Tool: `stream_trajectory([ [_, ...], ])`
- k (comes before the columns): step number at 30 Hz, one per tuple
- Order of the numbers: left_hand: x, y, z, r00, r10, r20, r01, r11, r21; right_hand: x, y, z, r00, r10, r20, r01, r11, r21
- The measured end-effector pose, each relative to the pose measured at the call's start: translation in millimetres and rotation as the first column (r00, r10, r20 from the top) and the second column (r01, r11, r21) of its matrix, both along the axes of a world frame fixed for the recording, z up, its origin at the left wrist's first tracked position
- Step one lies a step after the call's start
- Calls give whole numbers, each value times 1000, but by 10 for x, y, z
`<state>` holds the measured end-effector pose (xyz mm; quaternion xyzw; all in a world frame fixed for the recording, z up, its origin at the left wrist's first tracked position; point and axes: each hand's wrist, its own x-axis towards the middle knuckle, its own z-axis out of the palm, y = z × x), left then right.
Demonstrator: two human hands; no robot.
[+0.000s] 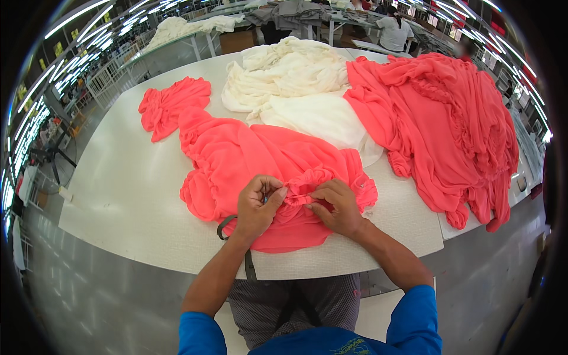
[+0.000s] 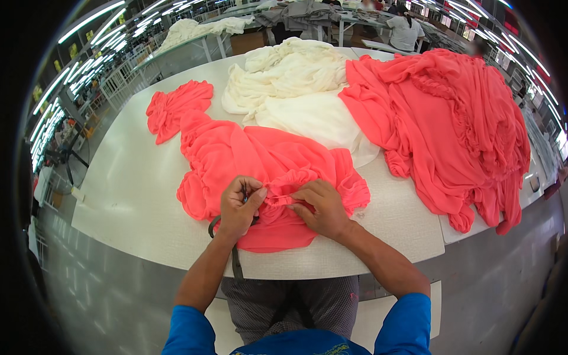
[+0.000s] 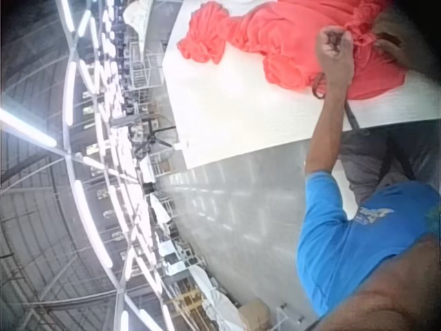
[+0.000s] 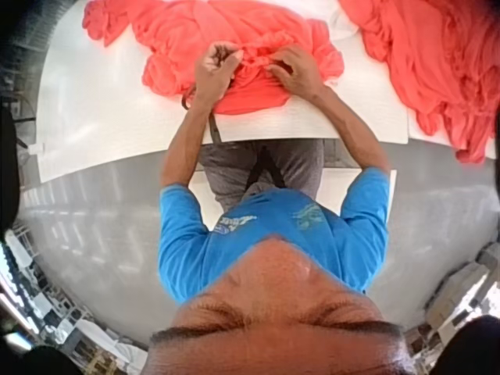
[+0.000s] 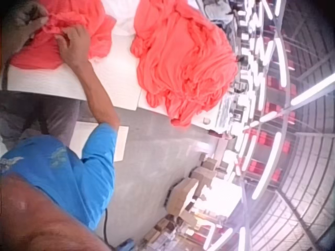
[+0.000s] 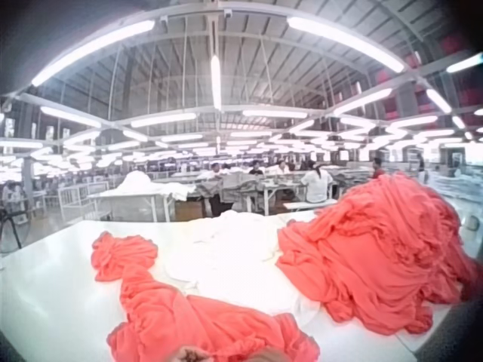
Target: The person uses shears to trim loose threads and excess fabric from pink garments on a table. The person repeatedly picks up garments, snips threads, and places them back on the table.
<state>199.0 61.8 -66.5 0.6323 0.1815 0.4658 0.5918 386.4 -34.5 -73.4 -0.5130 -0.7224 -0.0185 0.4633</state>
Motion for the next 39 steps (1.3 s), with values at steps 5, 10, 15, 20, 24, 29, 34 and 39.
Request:
stream_trajectory([
  [5,5,-1,10,1000,14,-21,-13,1000,14,18,-13,-13,1000,-3,9,3,1000,24],
  [10,-18,18,-13,999,-12,-36,11,999,-31,18,-28,-6,1000,-13,17,12,999,36],
  [15,-3,22,-17,1000,-8,-20,7,999,-35,30,-19,1,1000,-14,18,13,998,56],
  [20,-9,11,6,1000,-3,-30,1,999,-48,45,-21,21,1000,-12,28,10,998,70],
  [24,-20,20,9,999,-12,-50,8,997,-79,74,-47,77,998,23,65,-27,997,68],
  [29,-7,61,-45,988,155,-1,-154,984,-86,228,-99,233,980,-198,0,191,943,273],
  [34,-59,157,45,948,313,50,-305,944,-125,779,-118,252,847,-424,-319,459,888,39],
  [39,-144,347,25,862,492,123,-476,868,-140,1082,-284,211,889,-456,-43,393,807,-441],
])
